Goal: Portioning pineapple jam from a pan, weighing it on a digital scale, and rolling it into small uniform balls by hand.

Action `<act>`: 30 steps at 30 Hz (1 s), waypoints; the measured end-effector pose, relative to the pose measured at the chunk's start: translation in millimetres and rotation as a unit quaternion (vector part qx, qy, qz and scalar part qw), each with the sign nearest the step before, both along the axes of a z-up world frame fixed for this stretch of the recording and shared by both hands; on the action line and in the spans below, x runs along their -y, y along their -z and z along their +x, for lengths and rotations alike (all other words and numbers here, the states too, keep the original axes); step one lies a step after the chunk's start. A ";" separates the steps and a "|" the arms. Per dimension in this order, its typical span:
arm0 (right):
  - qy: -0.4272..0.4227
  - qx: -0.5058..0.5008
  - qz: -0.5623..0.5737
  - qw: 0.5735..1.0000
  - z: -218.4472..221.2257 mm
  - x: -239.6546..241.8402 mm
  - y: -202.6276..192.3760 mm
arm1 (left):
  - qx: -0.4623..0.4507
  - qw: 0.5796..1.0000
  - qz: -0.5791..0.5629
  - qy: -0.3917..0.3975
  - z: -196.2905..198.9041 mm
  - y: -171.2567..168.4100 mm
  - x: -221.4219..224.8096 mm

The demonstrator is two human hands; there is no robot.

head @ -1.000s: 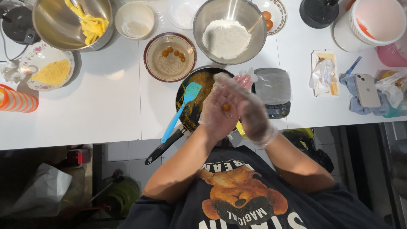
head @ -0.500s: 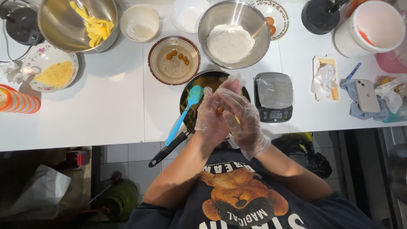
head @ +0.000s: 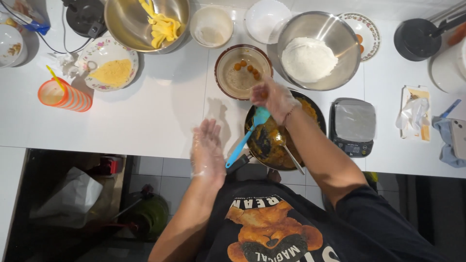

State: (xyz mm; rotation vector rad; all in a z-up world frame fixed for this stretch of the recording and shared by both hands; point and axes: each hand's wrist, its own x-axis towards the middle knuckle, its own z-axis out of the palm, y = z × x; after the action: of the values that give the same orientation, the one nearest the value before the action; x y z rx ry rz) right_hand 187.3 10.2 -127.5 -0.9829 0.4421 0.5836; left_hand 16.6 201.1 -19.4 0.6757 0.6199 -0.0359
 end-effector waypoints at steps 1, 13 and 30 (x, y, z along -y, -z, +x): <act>-0.036 0.049 -0.170 0.984 26.0 -4.7 11.6 | 0.002 0.999 0.037 -0.005 -3.8 -7.3 -17.2; -0.245 0.154 -0.579 0.762 99.9 -23.8 45.9 | -0.062 0.988 0.122 -0.071 -34.0 13.0 -126.6; -0.388 0.201 -0.576 0.691 -150.9 42.4 -15.3 | 0.122 0.698 0.457 0.537 -13.9 51.3 -91.7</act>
State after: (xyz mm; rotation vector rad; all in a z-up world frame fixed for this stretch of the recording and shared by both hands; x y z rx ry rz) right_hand 36.3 -32.3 -112.2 -2.5400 -0.1163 0.8071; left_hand 2.7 292.8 -70.7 1.9320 -0.1631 -0.7660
